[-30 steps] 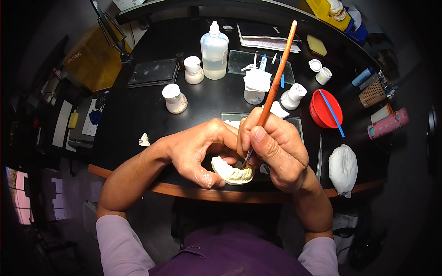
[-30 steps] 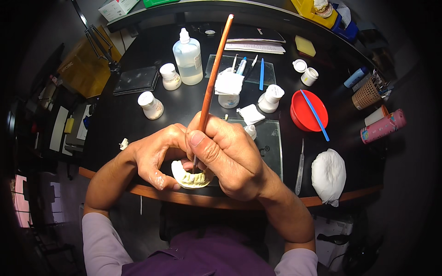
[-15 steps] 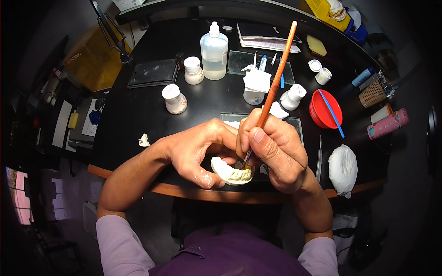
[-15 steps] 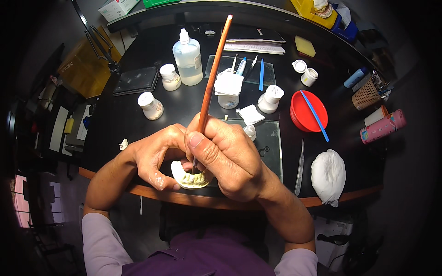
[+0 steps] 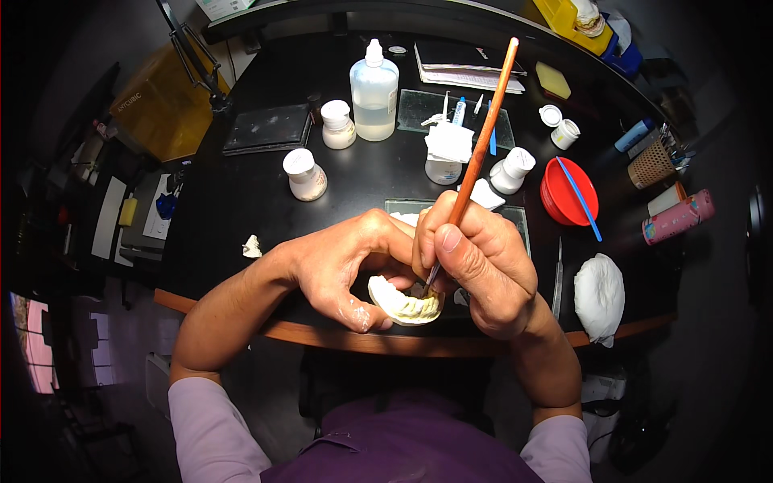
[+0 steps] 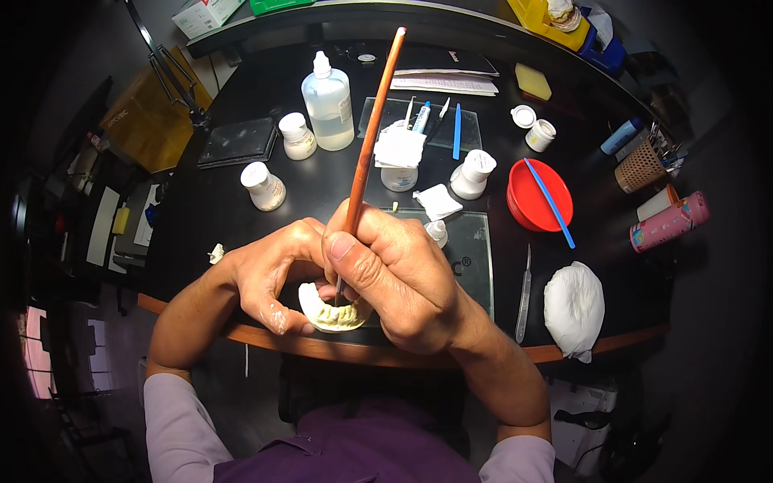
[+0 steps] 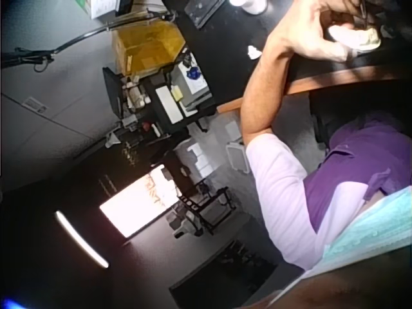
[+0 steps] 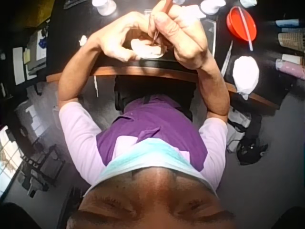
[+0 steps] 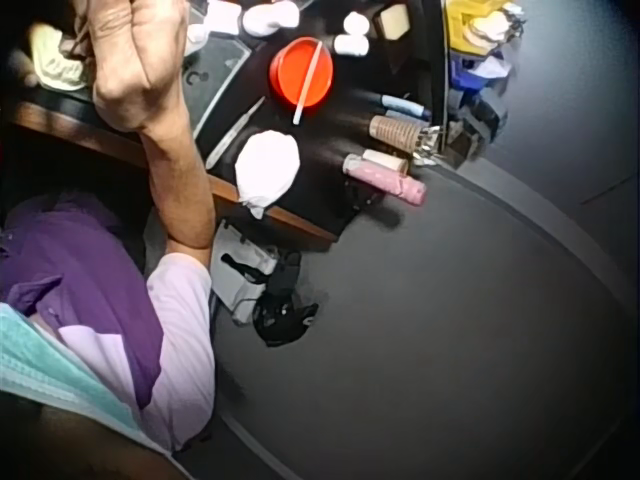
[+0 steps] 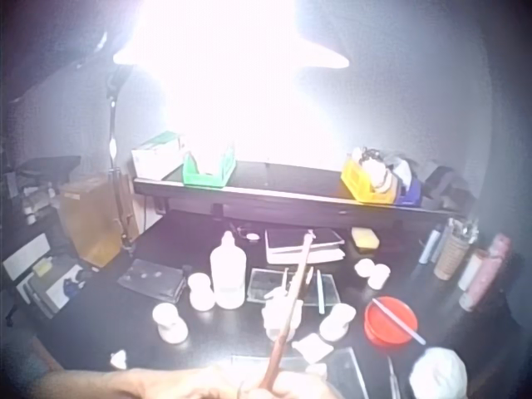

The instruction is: The person applies a liquid material from a glass plate to a dental bridge using a small brush, then uses a metal tool to refine the surface of the bridge.

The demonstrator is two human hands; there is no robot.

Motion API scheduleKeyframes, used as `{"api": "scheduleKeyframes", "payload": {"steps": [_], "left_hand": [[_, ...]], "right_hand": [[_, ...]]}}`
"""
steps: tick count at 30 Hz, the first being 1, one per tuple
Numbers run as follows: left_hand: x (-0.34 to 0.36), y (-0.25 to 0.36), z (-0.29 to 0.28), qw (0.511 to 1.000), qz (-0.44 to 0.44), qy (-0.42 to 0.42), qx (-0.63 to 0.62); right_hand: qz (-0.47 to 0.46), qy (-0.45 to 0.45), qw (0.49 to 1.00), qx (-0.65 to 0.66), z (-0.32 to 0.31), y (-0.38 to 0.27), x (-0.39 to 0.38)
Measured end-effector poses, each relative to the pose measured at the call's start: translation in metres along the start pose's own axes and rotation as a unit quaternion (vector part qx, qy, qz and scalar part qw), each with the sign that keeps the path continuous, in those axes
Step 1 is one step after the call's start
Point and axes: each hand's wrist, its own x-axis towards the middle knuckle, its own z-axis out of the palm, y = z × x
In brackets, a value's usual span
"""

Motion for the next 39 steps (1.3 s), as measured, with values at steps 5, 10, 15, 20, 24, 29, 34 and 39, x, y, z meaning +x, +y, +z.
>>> {"api": "scheduleKeyframes", "payload": {"steps": [5, 10, 15, 20, 24, 29, 34, 39], "left_hand": [[0.000, 0.000, 0.000, 1.000, 0.005, -0.004, 0.002], [0.000, -0.002, 0.001, 1.000, 0.007, 0.001, 0.002], [-0.001, -0.003, -0.001, 1.000, 0.008, -0.002, 0.004], [0.004, 0.003, 0.001, 1.000, 0.016, -0.003, -0.020], [0.006, -0.002, -0.002, 0.998, 0.055, 0.018, -0.034], [0.001, -0.002, -0.009, 0.992, 0.045, 0.099, -0.065], [-0.004, 0.003, -0.008, 0.987, 0.058, 0.137, -0.056], [-0.004, 0.004, -0.011, 0.987, 0.052, 0.140, -0.057]], "right_hand": [[0.000, 0.017, 1.000, 0.012, 0.003, -0.001, 0.000], [0.003, -0.002, 1.000, 0.001, 0.000, -0.001, 0.000], [-0.001, 0.012, 1.000, 0.004, 0.002, -0.001, 0.001], [-0.010, 0.014, 1.000, 0.019, -0.001, 0.000, 0.000], [-0.112, 0.103, 0.985, 0.086, 0.000, 0.009, 0.001], [-0.253, 0.203, 0.945, -0.031, -0.001, 0.005, -0.008], [-0.272, 0.209, 0.910, -0.232, 0.008, 0.005, -0.020], [-0.275, 0.180, 0.916, -0.229, 0.009, 0.007, -0.017]]}}
